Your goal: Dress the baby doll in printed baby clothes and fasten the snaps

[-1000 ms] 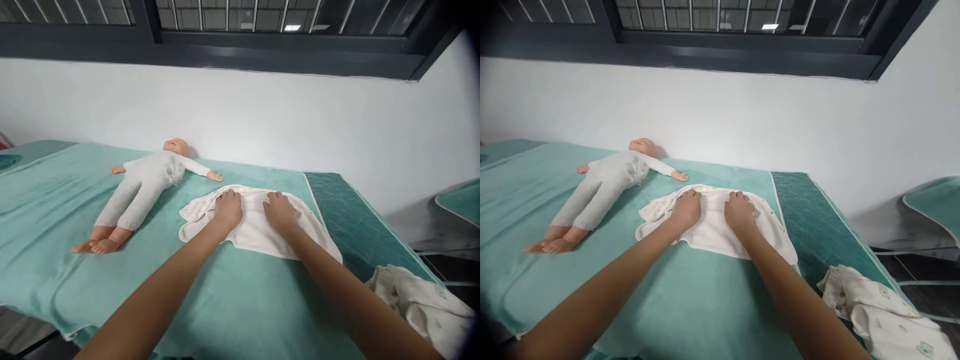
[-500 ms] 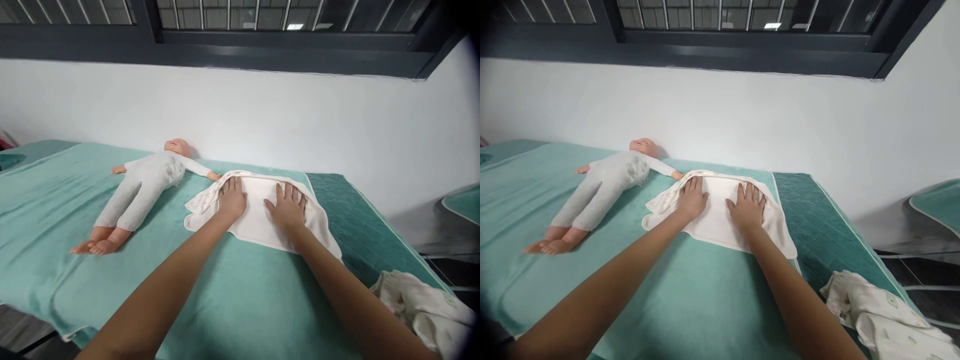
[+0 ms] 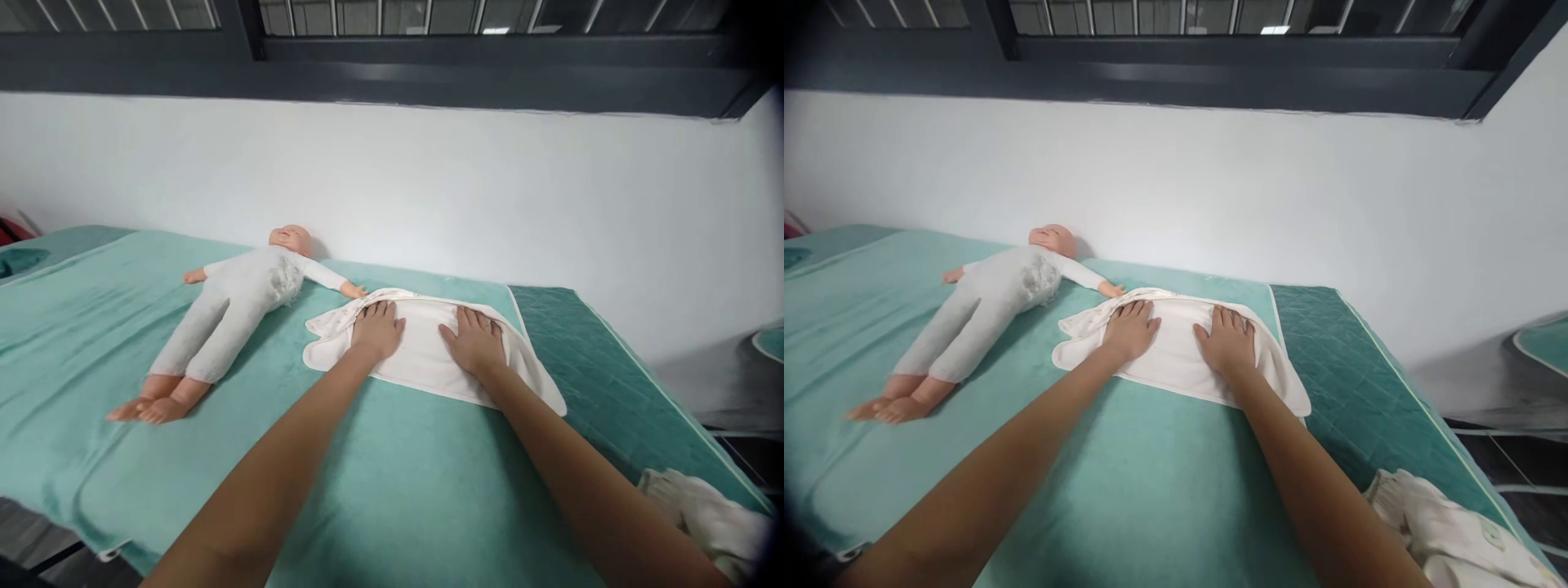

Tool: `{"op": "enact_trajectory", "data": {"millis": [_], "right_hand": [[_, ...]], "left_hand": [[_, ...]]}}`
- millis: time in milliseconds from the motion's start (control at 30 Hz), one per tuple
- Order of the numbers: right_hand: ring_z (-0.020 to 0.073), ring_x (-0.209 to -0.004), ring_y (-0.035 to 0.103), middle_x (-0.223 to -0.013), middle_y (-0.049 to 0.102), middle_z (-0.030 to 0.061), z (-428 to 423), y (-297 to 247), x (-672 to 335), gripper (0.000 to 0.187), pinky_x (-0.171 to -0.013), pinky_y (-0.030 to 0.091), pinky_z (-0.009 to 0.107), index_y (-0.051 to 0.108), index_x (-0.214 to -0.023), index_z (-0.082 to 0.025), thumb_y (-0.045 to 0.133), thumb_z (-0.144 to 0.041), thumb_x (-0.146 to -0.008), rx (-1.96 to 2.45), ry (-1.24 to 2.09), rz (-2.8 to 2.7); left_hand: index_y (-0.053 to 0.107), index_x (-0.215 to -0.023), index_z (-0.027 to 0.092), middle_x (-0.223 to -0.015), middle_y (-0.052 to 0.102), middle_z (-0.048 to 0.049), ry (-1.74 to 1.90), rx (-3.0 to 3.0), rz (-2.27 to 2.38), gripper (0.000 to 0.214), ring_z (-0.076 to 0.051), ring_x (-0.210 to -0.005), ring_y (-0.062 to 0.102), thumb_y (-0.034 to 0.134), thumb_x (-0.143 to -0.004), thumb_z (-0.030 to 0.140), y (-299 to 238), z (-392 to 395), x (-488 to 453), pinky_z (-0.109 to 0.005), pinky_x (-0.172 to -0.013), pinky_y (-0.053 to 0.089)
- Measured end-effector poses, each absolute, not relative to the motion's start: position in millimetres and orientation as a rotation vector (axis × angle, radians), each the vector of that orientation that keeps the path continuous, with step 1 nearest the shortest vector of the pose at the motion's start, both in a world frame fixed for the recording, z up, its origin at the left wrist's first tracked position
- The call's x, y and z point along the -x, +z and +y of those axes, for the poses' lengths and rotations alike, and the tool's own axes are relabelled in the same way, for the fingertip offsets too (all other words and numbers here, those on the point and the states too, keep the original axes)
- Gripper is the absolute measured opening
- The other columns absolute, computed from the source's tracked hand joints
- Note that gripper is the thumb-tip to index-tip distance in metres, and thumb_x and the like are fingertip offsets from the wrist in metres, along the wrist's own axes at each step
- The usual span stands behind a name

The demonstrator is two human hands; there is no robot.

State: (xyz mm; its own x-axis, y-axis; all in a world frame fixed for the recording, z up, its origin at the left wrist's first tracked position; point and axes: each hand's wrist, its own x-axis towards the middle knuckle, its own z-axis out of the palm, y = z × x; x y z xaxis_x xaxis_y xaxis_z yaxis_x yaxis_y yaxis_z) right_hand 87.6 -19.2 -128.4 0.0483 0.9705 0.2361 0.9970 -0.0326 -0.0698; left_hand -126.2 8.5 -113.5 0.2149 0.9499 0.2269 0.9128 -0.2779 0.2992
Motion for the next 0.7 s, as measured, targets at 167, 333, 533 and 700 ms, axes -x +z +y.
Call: {"op": "enact_trajectory", "data": {"millis": [167, 333, 533, 700], "right_hand": [[0.033, -0.134, 0.041, -0.145, 0.048, 0.0187, -35.6, -112.9, -77.0, 0.055, -0.11, 0.026, 0.051, 0.041, -0.143, -0.008, 0.031, -0.039, -0.099, 2.04, -0.416, -2.119], [0.0331, -0.109, 0.06, -0.112, 0.066, 0.0196, -40.4, -75.9, -44.9, 0.038, -0.096, 0.04, 0.048, 0.055, -0.126, -0.01, 0.038, -0.019, -0.093, 1.973, -0.388, -2.352], [0.0286, -0.113, 0.06, -0.128, 0.062, 0.0132, 31.9, -34.4, 68.3, 0.049, -0.089, 0.045, 0.037, 0.047, -0.134, -0.021, 0.043, -0.05, -0.095, 1.625, 0.399, -2.243], [0.0337, -0.12, 0.057, -0.133, 0.057, 0.0251, 119.0, -32.7, 169.6, 0.075, -0.095, 0.044, 0.038, 0.035, -0.141, -0.006, 0.045, -0.061, -0.091, 1.574, 0.745, -2.06]], "left_hand": [[0.058, -0.128, 0.02, -0.137, 0.059, -0.0074, 0.688, -2.383, 1.721, 0.04, -0.023, -0.131, 0.049, 0.04, -0.097, 0.036, -96.6, -16.2, 140.6, -0.038, -0.113, 0.035], [0.06, -0.122, 0.023, -0.129, 0.065, -0.0028, 1.041, -2.257, 1.532, 0.033, -0.018, -0.121, 0.057, 0.043, -0.096, 0.032, -65.5, -57.6, 206.0, -0.032, -0.107, 0.041], [0.062, -0.118, 0.021, -0.123, 0.066, -0.0059, 1.3, -2.099, 1.948, 0.031, -0.023, -0.119, 0.057, 0.049, -0.092, 0.032, -20.6, -56.3, 339.9, -0.039, -0.107, 0.041], [0.058, -0.124, 0.017, -0.131, 0.061, -0.0149, 1.077, -1.527, 2.196, 0.052, -0.032, -0.116, 0.059, 0.059, -0.084, 0.049, -30.9, -30.6, 438.3, -0.047, -0.099, 0.046]]}}
